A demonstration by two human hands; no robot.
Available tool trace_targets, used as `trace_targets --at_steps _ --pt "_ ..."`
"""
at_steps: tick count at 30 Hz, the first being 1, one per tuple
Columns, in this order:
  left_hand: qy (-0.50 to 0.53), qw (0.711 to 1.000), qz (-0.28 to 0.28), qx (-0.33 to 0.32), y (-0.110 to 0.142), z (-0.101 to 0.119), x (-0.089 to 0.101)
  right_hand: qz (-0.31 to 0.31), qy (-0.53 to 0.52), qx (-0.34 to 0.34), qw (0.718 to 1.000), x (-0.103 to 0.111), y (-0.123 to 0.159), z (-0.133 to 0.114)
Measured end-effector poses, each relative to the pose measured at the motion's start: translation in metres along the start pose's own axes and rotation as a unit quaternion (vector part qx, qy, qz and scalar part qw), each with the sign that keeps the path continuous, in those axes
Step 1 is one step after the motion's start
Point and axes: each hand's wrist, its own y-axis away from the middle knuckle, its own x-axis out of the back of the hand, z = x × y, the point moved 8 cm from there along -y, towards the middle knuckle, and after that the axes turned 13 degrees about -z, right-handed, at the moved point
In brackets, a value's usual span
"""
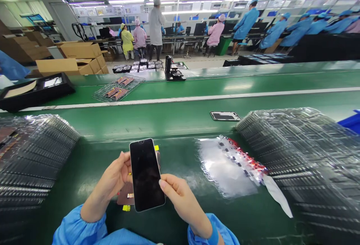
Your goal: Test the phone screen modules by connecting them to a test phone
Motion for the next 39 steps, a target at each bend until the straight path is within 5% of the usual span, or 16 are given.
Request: trace_targets --at_steps 4,11,18,25,28,35,39 --pt "-0.022 0.997 -0.060 0.051 0.009 -0.018 -0.019 0.039 -0.024 0.012 0.999 0.013 0.002 0.005" --pt "-0.060 0.998 -0.004 0.034 0.015 -0.027 -0.012 0.039 -0.009 0.008 0.999 0.012 0.000 0.005" --pt "-0.072 0.997 0.029 0.023 0.013 -0.013 -0.007 -0.073 -0.076 -0.022 0.994 -0.011 0.002 -0.003" --pt "-0.155 0.985 -0.024 0.070 0.016 -0.024 -0.015 0.027 -0.089 0.009 0.996 -0.002 0.006 0.008" --pt "-0.175 0.980 -0.003 0.099 0.020 -0.030 -0.014 0.056 -0.076 0.000 0.996 0.001 0.008 0.006" --pt "-0.262 0.956 0.041 0.123 0.019 -0.027 -0.009 0.017 -0.104 0.006 0.994 -0.003 0.003 -0.001" --pt "-0.251 0.956 0.005 0.151 0.013 -0.031 -0.005 0.041 -0.109 0.007 0.993 0.003 0.000 -0.001"
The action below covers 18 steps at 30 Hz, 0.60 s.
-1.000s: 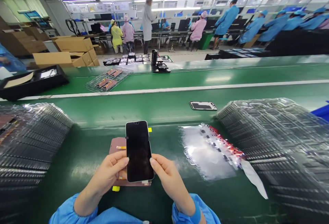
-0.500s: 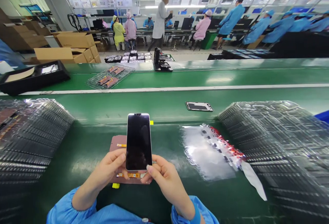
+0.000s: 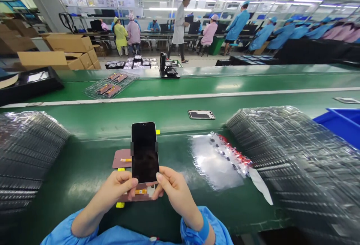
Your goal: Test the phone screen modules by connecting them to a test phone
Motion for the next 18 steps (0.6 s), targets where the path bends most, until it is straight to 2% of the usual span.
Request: trace_targets --at_steps 2,4,6,8,10,11,12,13,15,16,18 --pt "-0.006 0.998 -0.049 -0.037 -0.005 0.009 0.002 -0.011 -0.015 -0.006 1.000 0.000 -0.003 0.002" --pt "0.033 0.993 -0.066 -0.092 -0.011 0.023 0.013 -0.033 -0.025 -0.014 0.999 -0.002 -0.008 0.007" --pt "0.107 0.989 -0.026 -0.102 -0.020 0.029 0.037 -0.068 -0.019 -0.028 0.997 -0.007 -0.014 0.016" --pt "0.155 0.985 0.035 -0.059 -0.031 0.027 0.065 -0.086 0.019 -0.047 0.995 -0.009 -0.019 0.028" --pt "0.160 0.983 0.084 -0.036 -0.045 0.029 0.093 -0.060 0.121 -0.046 0.990 -0.006 -0.022 0.037" --pt "0.158 0.981 0.107 -0.039 -0.053 0.032 0.108 -0.040 0.203 -0.028 0.978 -0.005 -0.022 0.037" --pt "0.155 0.978 0.131 -0.049 -0.061 0.036 0.124 -0.028 0.297 0.005 0.954 -0.007 -0.021 0.034" --pt "0.153 0.973 0.159 -0.060 -0.069 0.039 0.141 -0.030 0.394 0.047 0.917 -0.014 -0.018 0.032" --pt "0.150 0.959 0.229 -0.077 -0.082 0.043 0.175 -0.060 0.555 0.133 0.819 -0.035 -0.010 0.031" --pt "0.146 0.948 0.269 -0.083 -0.087 0.044 0.192 -0.073 0.609 0.166 0.772 -0.044 -0.005 0.034" --pt "0.129 0.927 0.342 -0.090 -0.090 0.044 0.222 -0.070 0.674 0.208 0.705 -0.056 0.002 0.042"
